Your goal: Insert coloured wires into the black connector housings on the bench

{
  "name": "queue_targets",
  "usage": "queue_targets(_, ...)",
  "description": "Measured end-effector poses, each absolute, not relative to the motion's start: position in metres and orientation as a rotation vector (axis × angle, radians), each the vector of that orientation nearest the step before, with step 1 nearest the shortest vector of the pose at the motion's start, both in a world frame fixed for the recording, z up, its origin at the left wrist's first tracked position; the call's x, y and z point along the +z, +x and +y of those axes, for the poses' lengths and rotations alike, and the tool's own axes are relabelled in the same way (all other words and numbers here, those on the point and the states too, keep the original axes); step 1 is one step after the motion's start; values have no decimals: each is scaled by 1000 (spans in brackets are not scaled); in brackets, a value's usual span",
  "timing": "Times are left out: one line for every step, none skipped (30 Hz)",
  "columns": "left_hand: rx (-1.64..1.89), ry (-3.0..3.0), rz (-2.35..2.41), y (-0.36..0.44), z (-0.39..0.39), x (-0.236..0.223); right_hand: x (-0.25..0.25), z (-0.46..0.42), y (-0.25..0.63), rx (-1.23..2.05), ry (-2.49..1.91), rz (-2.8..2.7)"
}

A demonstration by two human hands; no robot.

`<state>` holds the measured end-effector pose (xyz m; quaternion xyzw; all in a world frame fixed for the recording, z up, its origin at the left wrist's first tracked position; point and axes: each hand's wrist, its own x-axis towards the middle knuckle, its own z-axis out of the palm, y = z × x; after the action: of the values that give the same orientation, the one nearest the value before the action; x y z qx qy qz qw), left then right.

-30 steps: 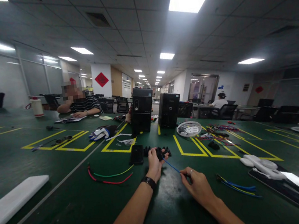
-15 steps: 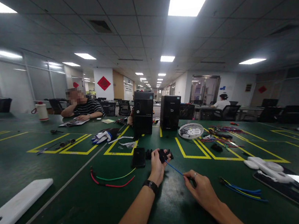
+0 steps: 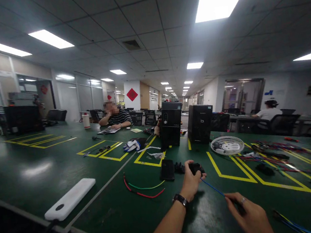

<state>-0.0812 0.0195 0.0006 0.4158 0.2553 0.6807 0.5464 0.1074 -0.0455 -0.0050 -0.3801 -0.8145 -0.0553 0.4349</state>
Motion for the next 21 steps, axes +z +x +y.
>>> queue_targets(1613,998,606,-81,20,0,-6,-44,108,-143,-948,-2019)
queue_targets(1616,1002,605,-81,20,0,-6,-42,109,-138,-953,-2022)
queue_targets(1624,999,601,-81,20,1,-7,-41,109,-124,-957,-2035)
queue_targets(1635,991,599,-81,20,2,-8,-39,109,-103,-960,-2062)
queue_targets(1643,983,592,-81,19,3,-9,-38,109,-80,-961,-2092)
queue_targets(1647,977,579,-81,19,5,-11,-38,108,-58,-963,-2123)
queue_targets(1647,970,563,-82,19,8,-12,-38,108,-41,-962,-2148)
queue_targets(1645,960,555,-83,19,9,-14,-39,107,-26,-958,-2167)
queue_targets(1649,948,564,-84,20,11,-15,-39,105,-9,-951,-2182)
queue_targets(1663,937,591,-86,20,12,-15,-40,104,17,-943,-2197)
queue_targets(1686,927,638,-87,21,12,-14,-40,104,50,-935,-2214)
queue_targets(1715,924,693,-89,22,12,-12,-39,103,85,-929,-2234)
queue_targets(1747,931,742,-90,23,11,-7,-38,104,113,-925,-2251)
queue_targets(1777,949,774,-89,23,10,0,-35,105,128,-924,-2260)
queue_targets(1803,963,780,-88,23,10,9,-32,106,124,-927,-2257)
queue_targets(1828,950,762,-86,22,11,18,-29,107,99,-928,-2239)
queue_targets(1855,907,730,-83,22,12,27,-27,107,65,-932,-2212)
queue_targets(1879,843,695,-81,22,15,35,-26,107,33,-937,-2185)
queue_targets(1903,764,664,-80,22,19,40,-25,106,10,-939,-2166)
queue_targets(1928,678,644,-81,23,24,41,-27,104,-2,-937,-2163)
queue_targets(1955,599,635,-86,25,30,39,-29,103,3,-930,-2183)
